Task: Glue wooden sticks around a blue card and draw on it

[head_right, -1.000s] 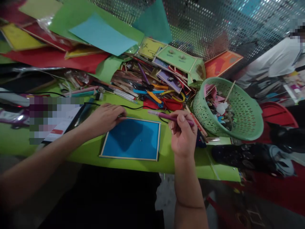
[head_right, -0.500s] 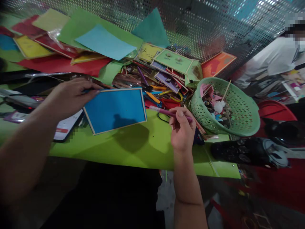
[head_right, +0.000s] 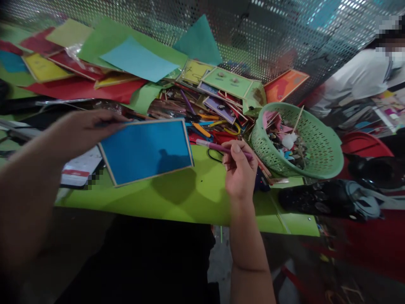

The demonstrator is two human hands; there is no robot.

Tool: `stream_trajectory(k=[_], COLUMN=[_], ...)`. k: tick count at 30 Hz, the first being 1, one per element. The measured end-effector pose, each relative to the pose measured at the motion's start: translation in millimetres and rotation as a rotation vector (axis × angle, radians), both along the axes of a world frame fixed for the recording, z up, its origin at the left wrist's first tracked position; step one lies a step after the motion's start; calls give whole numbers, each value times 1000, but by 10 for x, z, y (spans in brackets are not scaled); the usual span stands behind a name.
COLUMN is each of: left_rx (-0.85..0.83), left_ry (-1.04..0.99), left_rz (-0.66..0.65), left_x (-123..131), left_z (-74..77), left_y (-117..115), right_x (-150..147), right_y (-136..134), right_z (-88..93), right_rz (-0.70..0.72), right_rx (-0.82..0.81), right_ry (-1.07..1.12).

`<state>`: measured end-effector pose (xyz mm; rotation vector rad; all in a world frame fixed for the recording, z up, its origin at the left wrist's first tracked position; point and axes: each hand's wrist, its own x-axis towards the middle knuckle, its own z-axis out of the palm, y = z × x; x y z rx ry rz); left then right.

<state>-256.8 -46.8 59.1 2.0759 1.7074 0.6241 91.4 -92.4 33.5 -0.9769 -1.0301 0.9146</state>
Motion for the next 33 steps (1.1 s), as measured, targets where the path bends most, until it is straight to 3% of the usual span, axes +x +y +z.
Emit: stream_trajectory(k=[2,4,11,17,20,23,26,29,33], left_rx=[97,143,-52,-274,-254,-133,93,81,112], left_ry=[14,49,-5,-51,30,117,224,216,203], left_rz=[130,146,-25,-328,-397,-313,-251,-424,-647], left_x=[-100,-133,93,256,304,392,613,971,1447], left_z=[67,82,-124,-433,-598,-599,-464,-399,-513], left_y=[-3,7,29,-18,-14,-14,-4,35,96], right_x=[2,5,3,-11,-25,-26,-11,3,7], right_y=[5,13,29,21,18,17,18,19,22], right_z=[-14,-30,-47,-22,4,17,12,5,7], right_rz=[4,-1,-15,-12,-40,-62,-58,-44,-30], right_rx=[5,14,21,28,-1,-16,-8,20,47], right_ry=[-28,-55,-43,-9,25,3,-16,-11,30])
